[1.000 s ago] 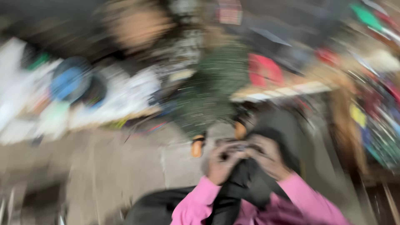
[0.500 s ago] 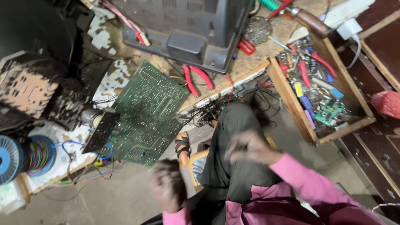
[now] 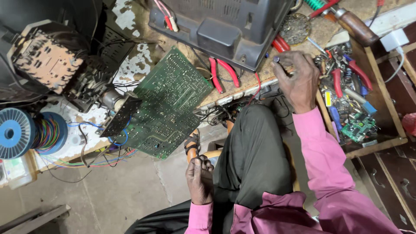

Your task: The person sits on a low stool and works on a green circuit board, using a screwdriver to adjust components and a soldering iron to solder connections. They handle the board with both hands, turning it over to access different sides.

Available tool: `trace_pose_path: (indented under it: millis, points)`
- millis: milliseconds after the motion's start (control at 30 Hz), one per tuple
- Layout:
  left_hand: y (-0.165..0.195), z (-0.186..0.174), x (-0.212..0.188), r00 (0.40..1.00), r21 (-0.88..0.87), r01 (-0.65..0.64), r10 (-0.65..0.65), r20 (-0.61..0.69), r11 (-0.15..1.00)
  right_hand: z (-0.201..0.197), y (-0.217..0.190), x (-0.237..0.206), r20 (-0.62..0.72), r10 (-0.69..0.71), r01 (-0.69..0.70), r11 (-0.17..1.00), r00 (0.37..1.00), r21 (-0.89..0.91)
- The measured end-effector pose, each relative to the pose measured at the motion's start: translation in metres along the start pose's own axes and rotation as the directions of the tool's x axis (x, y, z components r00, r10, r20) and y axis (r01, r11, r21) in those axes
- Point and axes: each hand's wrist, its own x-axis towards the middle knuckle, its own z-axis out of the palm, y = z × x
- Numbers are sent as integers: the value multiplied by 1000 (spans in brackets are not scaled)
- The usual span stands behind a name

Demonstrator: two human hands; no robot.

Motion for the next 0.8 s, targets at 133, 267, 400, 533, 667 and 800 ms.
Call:
trace_pose_path:
  millis: [133,267,400,533,667,800]
  points:
    - [-5,-9,4,1000,-20,9,-9,12,1000,6,2,4,-19,-36,36,999,999,-15]
    - [-6,-13,9,1000,0,26,-26,-13,1000,4,7,1,-62,-105,103,994,993,-24]
    - [2,-8,10,994,85,66,-58,-95,994,-25,16,-19,-77,84,-73,988,994,135]
    - [9,1,9,1000,-12,24,-24,-16,1000,-100,54,-33,-116,207,-199,977,971,78]
    - [9,-4,9,945,92,147,-112,-306,985,-171,104,-36,-135,243,-260,958,961,-125]
    - [-1,-17,9,992,17,27,-24,-127,999,-145,89,-76,-86,335,-324,938,938,125]
